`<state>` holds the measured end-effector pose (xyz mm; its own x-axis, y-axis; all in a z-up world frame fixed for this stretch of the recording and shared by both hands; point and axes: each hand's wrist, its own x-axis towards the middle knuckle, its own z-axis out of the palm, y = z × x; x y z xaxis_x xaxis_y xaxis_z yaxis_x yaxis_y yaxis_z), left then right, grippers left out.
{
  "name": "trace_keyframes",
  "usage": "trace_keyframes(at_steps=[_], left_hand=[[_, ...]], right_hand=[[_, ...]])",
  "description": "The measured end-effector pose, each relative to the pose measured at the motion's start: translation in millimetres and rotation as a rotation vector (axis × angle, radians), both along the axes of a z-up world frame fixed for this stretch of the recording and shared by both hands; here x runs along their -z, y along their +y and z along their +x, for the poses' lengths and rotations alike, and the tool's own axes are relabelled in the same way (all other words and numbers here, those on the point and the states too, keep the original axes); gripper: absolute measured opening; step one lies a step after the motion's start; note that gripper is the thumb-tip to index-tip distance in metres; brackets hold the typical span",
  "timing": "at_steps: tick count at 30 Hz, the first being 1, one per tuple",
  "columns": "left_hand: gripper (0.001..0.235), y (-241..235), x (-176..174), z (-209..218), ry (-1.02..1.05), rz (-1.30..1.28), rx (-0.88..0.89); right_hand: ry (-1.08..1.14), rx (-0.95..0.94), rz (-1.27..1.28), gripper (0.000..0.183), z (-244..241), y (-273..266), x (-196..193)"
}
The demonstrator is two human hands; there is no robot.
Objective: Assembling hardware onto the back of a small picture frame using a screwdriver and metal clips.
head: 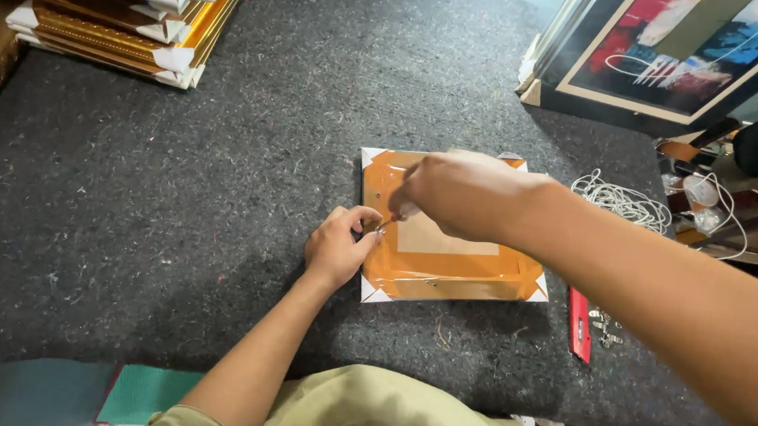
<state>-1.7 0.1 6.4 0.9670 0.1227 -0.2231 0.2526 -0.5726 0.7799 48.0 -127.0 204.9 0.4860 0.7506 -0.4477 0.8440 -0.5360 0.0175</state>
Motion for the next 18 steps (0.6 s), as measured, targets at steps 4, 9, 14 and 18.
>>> trace_keyframes(at_steps=[4,9,14,18], left_hand=[[0.016,0,6,3,0.001,0.002,0.006],[0.016,0,13,4,-0.008,0.044,0.006],[0.019,-1,1,0,-0.039,0.022,0.0],[0.022,2,6,0,-0.049,-0.014,-0.015]], right_hand=[[0.161,0.053,0.169,0.018,8,2,24],[0.098,0.319,0.012,0.023,19,11,43],[-0.097,0.392,-0.205,0.041,21,13,23],[-0.088,0.361,-0.267,0.043,7,4,9]])
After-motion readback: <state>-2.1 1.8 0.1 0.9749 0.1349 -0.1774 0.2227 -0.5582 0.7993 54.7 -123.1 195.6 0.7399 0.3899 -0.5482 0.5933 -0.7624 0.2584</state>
